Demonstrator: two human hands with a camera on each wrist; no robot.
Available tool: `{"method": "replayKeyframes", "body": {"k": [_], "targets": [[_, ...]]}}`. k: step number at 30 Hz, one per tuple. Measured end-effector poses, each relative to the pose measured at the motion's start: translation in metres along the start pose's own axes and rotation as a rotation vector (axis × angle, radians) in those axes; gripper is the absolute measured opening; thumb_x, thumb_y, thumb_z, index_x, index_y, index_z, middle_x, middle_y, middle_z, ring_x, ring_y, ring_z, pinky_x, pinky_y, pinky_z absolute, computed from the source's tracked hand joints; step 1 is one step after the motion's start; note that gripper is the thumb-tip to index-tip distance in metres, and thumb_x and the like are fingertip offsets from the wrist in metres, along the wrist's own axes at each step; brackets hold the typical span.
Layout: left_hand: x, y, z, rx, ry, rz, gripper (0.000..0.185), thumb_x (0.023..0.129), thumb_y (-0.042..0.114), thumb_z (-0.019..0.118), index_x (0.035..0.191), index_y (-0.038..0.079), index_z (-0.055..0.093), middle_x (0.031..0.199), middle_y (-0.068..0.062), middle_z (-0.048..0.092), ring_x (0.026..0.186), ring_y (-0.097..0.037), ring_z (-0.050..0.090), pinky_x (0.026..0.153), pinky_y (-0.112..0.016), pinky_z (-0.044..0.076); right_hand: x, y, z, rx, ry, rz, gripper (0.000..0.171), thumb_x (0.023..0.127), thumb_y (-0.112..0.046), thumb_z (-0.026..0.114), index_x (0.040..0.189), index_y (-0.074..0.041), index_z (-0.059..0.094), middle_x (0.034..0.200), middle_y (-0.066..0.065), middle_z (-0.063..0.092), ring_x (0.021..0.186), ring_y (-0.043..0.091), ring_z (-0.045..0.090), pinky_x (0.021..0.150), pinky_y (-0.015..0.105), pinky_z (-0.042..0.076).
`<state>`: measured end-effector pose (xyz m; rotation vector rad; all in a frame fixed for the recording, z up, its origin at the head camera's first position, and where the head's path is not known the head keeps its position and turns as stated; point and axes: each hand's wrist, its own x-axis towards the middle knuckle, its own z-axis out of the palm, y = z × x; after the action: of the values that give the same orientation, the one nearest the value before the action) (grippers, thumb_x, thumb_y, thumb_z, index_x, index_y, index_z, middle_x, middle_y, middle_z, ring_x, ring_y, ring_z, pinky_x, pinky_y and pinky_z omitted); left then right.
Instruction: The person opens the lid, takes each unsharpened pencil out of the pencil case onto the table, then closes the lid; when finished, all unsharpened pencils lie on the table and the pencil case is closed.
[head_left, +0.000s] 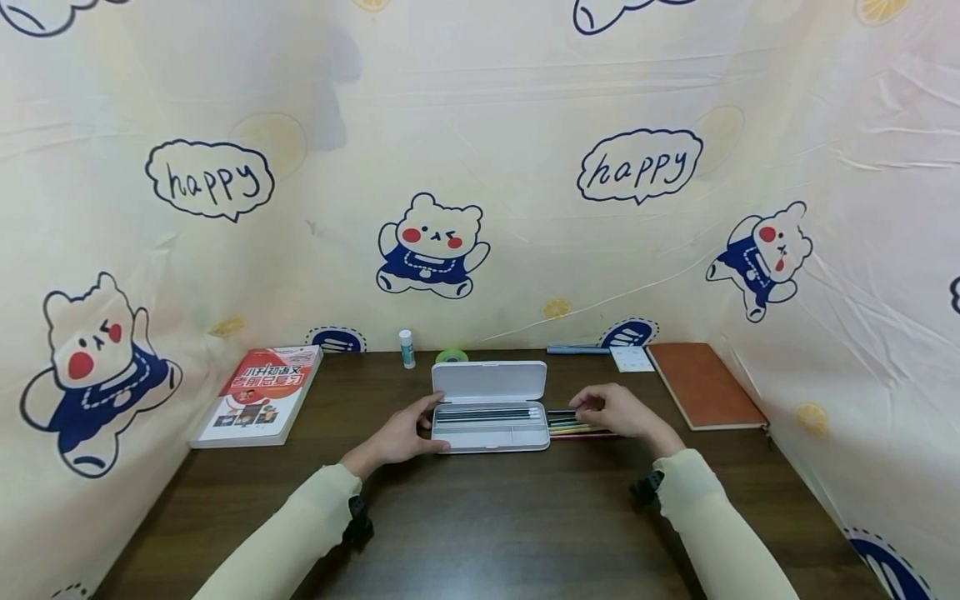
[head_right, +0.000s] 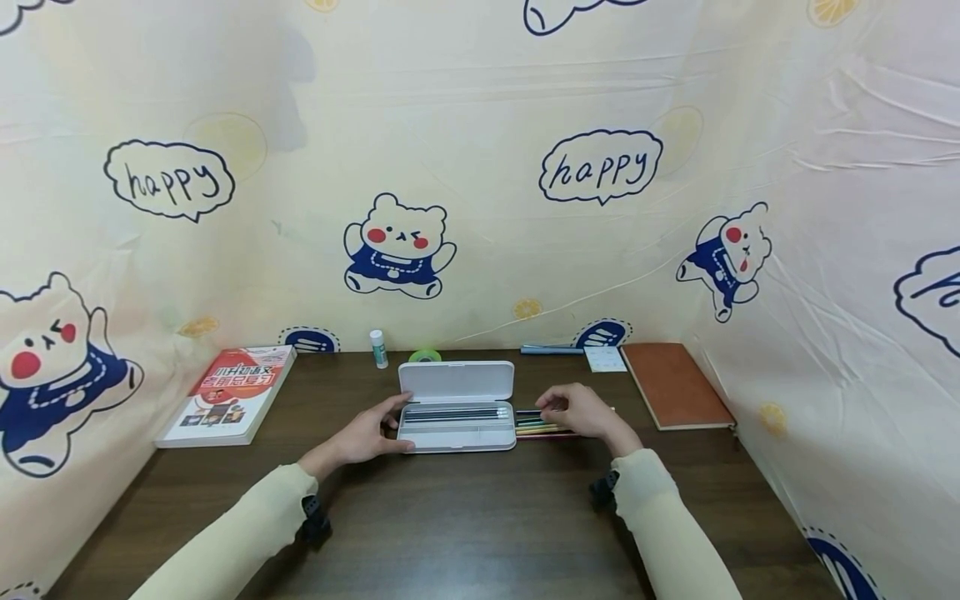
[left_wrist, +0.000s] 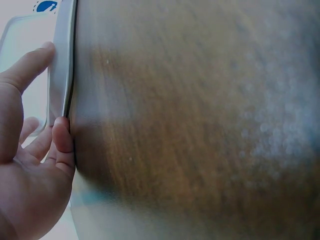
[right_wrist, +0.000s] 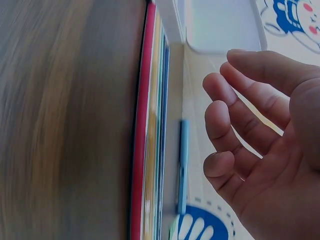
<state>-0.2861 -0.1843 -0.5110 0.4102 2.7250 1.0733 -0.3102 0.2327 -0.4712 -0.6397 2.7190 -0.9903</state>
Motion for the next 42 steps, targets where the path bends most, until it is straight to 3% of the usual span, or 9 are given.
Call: {"method": "replayKeyframes", "body": {"k": [10, 16, 21, 28, 31, 42], "targets": [[-0.001, 0.001, 0.0, -0.008, -0.003, 0.005, 0.094, 0.078, 0.041, 0.085, 0.155, 0.019, 0.036, 0.145, -0.004, 0.052, 0.104, -0.018, 0.054, 0.09, -0.037, 0.046, 0.02, -0.023, 0.028, -0.021, -0.038, -0.091, 0.017, 0.092, -0.017, 0.071, 0.108, -0.013, 0.074, 0.098, -0.002, 0.072, 0.081, 0.013, 0.056, 0.073, 0.027, 0.047], [0.0, 0.001, 0.001, -0.002, -0.002, 0.003, 0.094, 0.078, 0.041, 0.085, 0.155, 0.019, 0.036, 0.145, -0.004, 0.052, 0.104, -0.017, 0.054, 0.09, -0.037, 0.047, 0.033, -0.032, 0.045, -0.046, -0.072, -0.088, 0.018, 0.092, -0.016, 0.071, 0.109, -0.015, 0.074, 0.102, -0.002, 0.073, 0.079, 0.013, 0.054, 0.07, 0.027, 0.046], [0.0, 0.0, 0.001, -0.001, -0.006, 0.006, 0.094, 0.078, 0.042, 0.084, 0.155, 0.019, 0.035, 0.144, -0.004, 0.052, 0.104, -0.017, 0.054, 0.09, -0.037, 0.047, 0.04, -0.035, 0.054, -0.071, -0.074, -0.035, 0.019, 0.091, -0.015, 0.071, 0.109, -0.018, 0.075, 0.108, -0.002, 0.073, 0.081, 0.013, 0.054, 0.075, 0.031, 0.047], [0.0, -0.001, 0.0, -0.005, -0.002, 0.013, 0.094, 0.078, 0.041, 0.085, 0.155, 0.019, 0.035, 0.145, -0.004, 0.052, 0.103, -0.017, 0.055, 0.09, -0.037, 0.047, 0.044, -0.042, 0.057, -0.1, -0.108, 0.014, 0.017, 0.092, -0.015, 0.071, 0.108, -0.02, 0.075, 0.113, -0.002, 0.073, 0.098, 0.015, 0.06, 0.096, 0.044, 0.05], [0.001, -0.001, 0.0, -0.009, -0.002, 0.019, 0.094, 0.078, 0.041, 0.085, 0.155, 0.018, 0.035, 0.146, -0.005, 0.052, 0.103, -0.017, 0.055, 0.09, -0.036, 0.047, 0.045, -0.045, 0.057, -0.118, -0.122, 0.019, 0.016, 0.092, -0.015, 0.071, 0.106, -0.021, 0.076, 0.113, -0.001, 0.073, 0.099, 0.016, 0.06, 0.099, 0.046, 0.049], [0.001, -0.002, 0.0, 0.002, -0.005, 0.014, 0.094, 0.078, 0.042, 0.085, 0.155, 0.018, 0.035, 0.145, -0.004, 0.052, 0.103, -0.016, 0.055, 0.09, -0.037, 0.047, 0.051, -0.046, 0.059, -0.163, -0.125, 0.026, 0.01, 0.091, -0.013, 0.071, 0.096, -0.021, 0.076, 0.094, -0.004, 0.069, 0.085, 0.014, 0.056, 0.083, 0.036, 0.049]]}}
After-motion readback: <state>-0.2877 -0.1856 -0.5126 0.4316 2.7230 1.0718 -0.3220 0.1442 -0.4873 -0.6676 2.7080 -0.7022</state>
